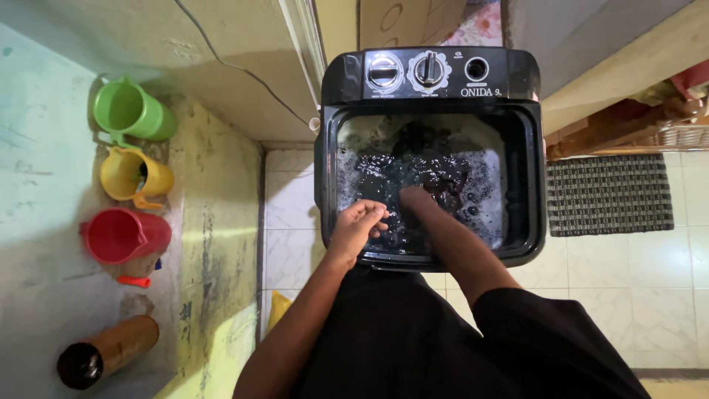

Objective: The person hand-washes several pieces of clothing in a portable washing machine. They pick up garments from a pile on the floor, submerge them in soapy water, agitate them by hand, and then return to the pile to select the next item.

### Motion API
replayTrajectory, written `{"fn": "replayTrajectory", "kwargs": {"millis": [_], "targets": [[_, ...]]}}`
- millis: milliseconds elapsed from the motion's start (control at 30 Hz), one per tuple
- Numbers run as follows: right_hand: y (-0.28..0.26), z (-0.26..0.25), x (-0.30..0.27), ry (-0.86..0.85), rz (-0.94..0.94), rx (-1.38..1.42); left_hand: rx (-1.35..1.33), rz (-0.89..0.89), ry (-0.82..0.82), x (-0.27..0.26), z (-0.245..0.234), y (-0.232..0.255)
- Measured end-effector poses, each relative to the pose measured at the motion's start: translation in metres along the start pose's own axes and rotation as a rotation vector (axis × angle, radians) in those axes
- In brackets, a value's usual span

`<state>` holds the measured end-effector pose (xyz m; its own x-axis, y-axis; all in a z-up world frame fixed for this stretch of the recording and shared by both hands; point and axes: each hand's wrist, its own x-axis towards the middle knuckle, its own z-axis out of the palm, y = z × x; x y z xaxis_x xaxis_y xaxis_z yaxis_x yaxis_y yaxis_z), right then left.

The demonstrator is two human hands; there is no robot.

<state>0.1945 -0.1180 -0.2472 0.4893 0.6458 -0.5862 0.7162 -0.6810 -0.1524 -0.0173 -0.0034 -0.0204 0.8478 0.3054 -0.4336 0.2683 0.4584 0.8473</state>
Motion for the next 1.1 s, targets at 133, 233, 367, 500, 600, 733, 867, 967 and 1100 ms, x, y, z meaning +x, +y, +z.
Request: {"fn": "replayTrajectory", "kwargs": {"millis": [133, 233, 367, 500, 600, 733, 867, 967, 1100], "targets": [[0.011, -0.006, -0.014, 0.079, -0.035, 0.012, -0.015, 0.011, -0.006, 0.002, -0.006, -0.003], [0.015, -0.058, -0.048, 0.174, -0.069, 0.062, -0.066, 0.004, -0.027, 0.009, -0.005, -0.005], [0.006, -0.170, -0.142, 0.366, -0.100, 0.174, -0.071, -0.058, -0.030, 0.017, 0.002, -0.003], [-0.007, -0.288, -0.248, 0.420, 0.052, 0.498, -0.046, -0.120, -0.048, 0.023, 0.009, 0.009], [-0.014, -0.342, -0.298, 0.724, -0.102, 0.512, -0.053, -0.114, -0.068, 0.027, 0.014, 0.018], [-0.011, -0.360, -0.311, 0.941, -0.329, 0.562, -0.086, -0.123, -0.078, 0.032, 0.018, 0.024], [0.005, -0.313, -0.253, 0.611, -0.004, 0.675, -0.070, -0.108, -0.055, 0.022, 0.009, 0.017], [0.019, -0.240, -0.177, 0.560, -0.088, 0.571, -0.083, -0.058, -0.045, 0.019, 0.002, 0.015], [0.028, -0.113, -0.067, 0.323, 0.019, 0.290, -0.063, -0.051, -0.013, 0.015, 0.002, 0.013]]}}
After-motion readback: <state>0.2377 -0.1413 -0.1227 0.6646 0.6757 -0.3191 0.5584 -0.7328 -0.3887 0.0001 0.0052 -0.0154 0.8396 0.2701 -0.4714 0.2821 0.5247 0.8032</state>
